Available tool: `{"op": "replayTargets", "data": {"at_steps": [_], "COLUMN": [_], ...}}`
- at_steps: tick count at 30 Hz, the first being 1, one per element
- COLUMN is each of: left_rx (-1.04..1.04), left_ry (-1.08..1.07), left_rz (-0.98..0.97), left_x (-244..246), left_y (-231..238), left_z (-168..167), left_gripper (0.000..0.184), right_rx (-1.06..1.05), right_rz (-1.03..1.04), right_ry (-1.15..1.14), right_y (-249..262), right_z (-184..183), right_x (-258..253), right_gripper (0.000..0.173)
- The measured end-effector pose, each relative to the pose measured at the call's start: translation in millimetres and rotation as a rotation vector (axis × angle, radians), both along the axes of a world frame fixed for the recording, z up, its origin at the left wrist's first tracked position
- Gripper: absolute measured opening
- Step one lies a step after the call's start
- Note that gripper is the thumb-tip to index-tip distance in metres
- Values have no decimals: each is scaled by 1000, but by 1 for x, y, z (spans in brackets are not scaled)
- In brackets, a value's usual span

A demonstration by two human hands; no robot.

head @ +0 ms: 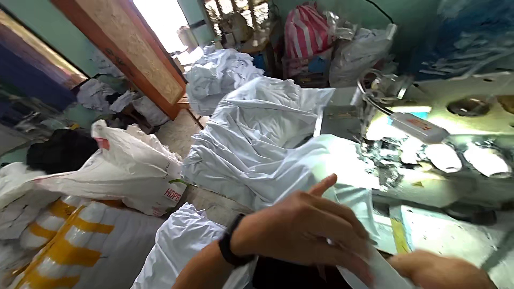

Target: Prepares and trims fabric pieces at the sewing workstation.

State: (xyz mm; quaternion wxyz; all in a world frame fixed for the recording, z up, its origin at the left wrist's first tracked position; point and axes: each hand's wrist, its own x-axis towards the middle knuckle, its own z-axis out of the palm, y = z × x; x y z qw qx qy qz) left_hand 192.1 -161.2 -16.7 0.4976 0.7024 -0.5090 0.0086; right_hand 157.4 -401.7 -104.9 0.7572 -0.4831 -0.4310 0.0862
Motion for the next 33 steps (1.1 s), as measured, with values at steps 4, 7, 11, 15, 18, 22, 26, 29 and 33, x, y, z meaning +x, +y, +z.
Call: {"op": "replayTargets", "data": {"at_steps": [4, 7, 11, 15, 18, 22, 26, 29, 33], "left_rx": [-29, 38, 46, 83, 119, 193, 365, 329, 303], "left_ry": [77, 43, 21, -89, -200, -413, -527, -388, -319], "left_rz": [120, 241, 332, 472, 567, 643, 652, 517, 358], "left_x": [8, 5, 7, 6, 5, 1, -1, 13, 74], "left_y": [23, 23, 21, 14, 8, 3, 0, -2, -20], "left_z": [-10, -19, -29, -33, -39, -48, -43, -30, -43], "left_gripper": [21, 16, 13, 10, 10, 15, 14, 19, 16], "right_rx": [-114, -189, -284, -290, -305, -355, -390, -375, -317], "right_rz": [-485, -611, -744, -853, -942, -1020, -983, -827, -1028], "right_ry": [-84, -164, -154, -98, -49, 26, 62, 42, 81], "right_y": [-7, -11, -12, -11, -6, 1, 5, 6, 19], "right_z": [-5, -12, -20, -24, -27, -30, -36, -47, -74], "right_x": [0, -1, -3, -4, -4, -2, 0, -3, 7], "right_gripper": [6, 16, 17, 13, 12, 13, 7, 23, 20]}}
